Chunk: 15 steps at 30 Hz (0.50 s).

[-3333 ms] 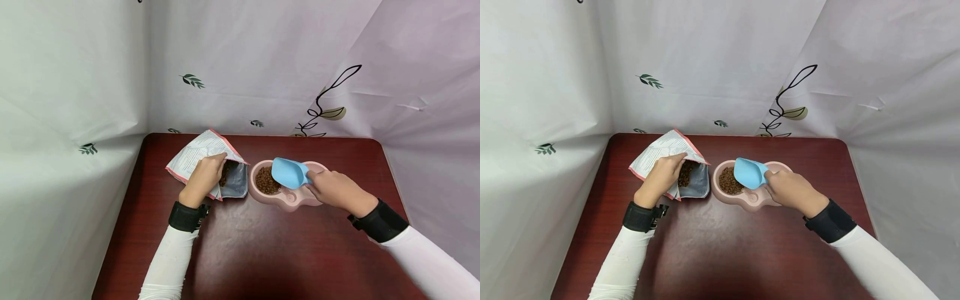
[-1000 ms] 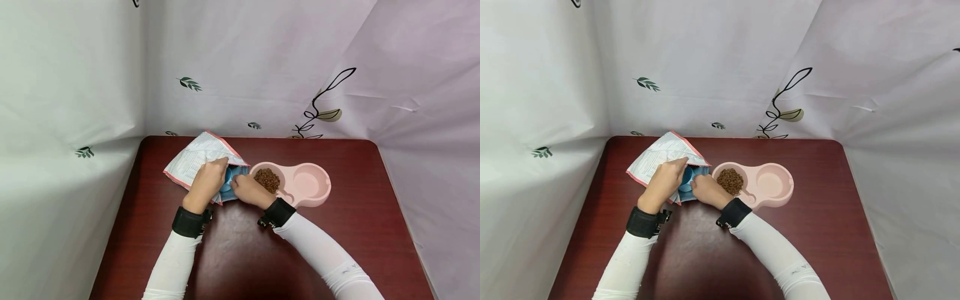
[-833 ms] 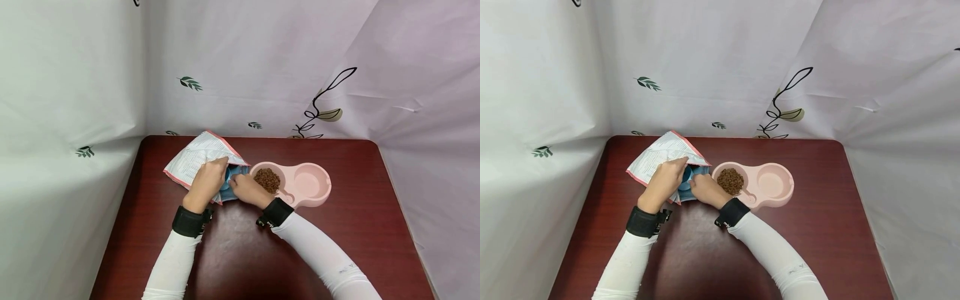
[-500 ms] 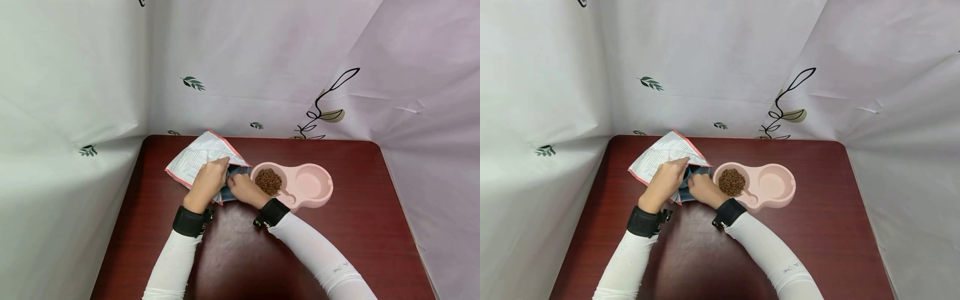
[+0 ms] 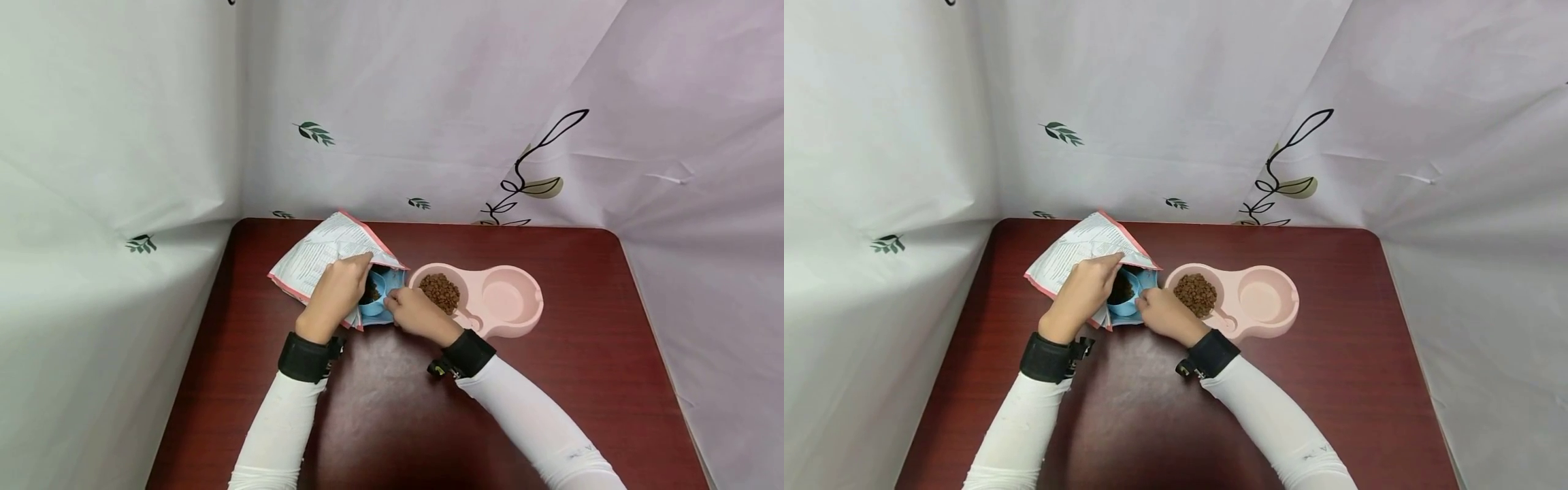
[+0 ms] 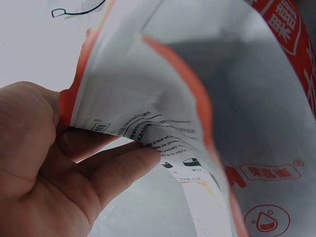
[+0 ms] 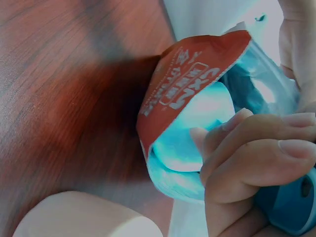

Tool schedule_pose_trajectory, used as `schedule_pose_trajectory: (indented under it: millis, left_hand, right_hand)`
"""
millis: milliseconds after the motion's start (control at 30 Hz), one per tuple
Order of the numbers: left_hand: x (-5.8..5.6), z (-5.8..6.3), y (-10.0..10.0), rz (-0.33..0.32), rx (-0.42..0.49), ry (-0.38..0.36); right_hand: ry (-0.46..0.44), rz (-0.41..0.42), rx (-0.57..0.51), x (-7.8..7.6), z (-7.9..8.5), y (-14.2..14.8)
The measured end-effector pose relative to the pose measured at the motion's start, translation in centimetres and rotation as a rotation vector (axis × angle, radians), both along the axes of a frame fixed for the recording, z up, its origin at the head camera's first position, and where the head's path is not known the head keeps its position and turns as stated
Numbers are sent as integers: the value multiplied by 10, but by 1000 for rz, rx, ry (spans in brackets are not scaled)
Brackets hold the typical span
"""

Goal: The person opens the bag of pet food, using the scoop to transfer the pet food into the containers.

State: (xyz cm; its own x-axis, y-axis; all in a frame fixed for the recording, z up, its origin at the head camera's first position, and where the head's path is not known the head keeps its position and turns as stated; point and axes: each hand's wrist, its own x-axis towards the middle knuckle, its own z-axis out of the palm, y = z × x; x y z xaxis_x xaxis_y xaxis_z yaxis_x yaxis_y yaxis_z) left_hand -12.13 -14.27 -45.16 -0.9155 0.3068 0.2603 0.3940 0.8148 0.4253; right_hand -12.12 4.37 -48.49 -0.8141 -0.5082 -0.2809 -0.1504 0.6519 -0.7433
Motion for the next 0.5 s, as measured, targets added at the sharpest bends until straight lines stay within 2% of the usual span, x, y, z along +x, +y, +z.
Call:
schedule_pose_trajectory:
  millis: [267,367,500]
  left_hand:
    - [-3,3,-1,4,4,-19]
    - [-4,2,-3,-1,9,-19]
    - [-6,2,-5,-3,17,-27]
  right_hand:
    - [-104,-14,-2,2,16,21]
    - [-74,-5,-11,3,16,26]
    - [10,0,-21,8,11,34]
